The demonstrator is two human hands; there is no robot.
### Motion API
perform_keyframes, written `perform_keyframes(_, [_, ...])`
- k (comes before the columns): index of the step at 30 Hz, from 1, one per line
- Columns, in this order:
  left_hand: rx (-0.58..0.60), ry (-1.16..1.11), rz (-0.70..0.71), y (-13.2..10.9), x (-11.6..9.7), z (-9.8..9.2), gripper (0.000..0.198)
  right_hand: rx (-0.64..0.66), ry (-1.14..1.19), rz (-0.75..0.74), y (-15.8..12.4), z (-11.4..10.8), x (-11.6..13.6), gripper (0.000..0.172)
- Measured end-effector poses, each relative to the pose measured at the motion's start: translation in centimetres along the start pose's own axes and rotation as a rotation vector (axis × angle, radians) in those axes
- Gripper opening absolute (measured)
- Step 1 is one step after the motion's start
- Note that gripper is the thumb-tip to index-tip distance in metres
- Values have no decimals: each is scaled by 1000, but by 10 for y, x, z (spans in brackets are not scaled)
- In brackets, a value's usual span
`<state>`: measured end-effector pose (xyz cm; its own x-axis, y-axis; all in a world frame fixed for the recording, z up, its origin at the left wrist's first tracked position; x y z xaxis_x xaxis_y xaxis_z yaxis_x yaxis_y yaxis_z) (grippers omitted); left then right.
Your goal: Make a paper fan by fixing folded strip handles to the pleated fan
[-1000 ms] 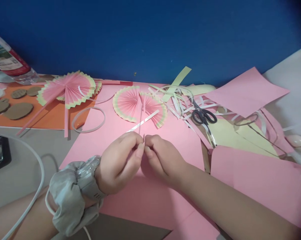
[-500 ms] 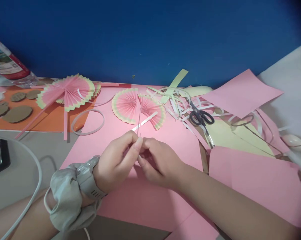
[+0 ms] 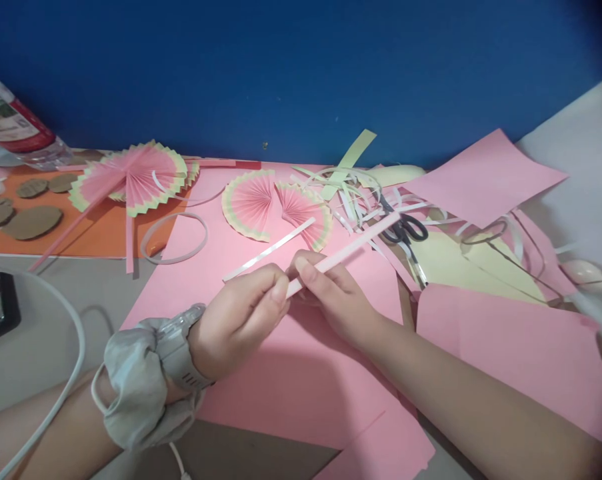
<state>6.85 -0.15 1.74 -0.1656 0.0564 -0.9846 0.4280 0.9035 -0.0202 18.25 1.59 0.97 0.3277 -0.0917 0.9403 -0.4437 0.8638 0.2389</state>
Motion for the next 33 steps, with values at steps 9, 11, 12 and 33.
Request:
perform_keyframes(9, [11, 59, -49, 7, 4, 3, 24, -140, -219, -142, -3, -6, 6, 36])
perform_keyframes(11, [1, 68, -43, 7, 6, 3, 23, -192, -262, -160, -4, -7, 6, 36])
perform_keyframes(12, [-16, 90, -35, 7, 6, 3, 22, -214, -278, -164, -5, -8, 6, 36])
perform_keyframes(33, [95, -157, -1, 7, 6, 4, 15, -192, -210, -127, -4, -8, 5, 38])
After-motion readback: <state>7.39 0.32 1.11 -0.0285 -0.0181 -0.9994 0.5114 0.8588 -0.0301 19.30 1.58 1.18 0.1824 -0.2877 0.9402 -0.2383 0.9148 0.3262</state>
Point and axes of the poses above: each hand's wrist, its own y-axis towards the middle knuckle, its own z-axis out of the palm, x = y × z, the point moved 5 cm from there along y, towards the middle knuckle, and after that the axes turned 8 degrees about -z, right-handed, at the moved point
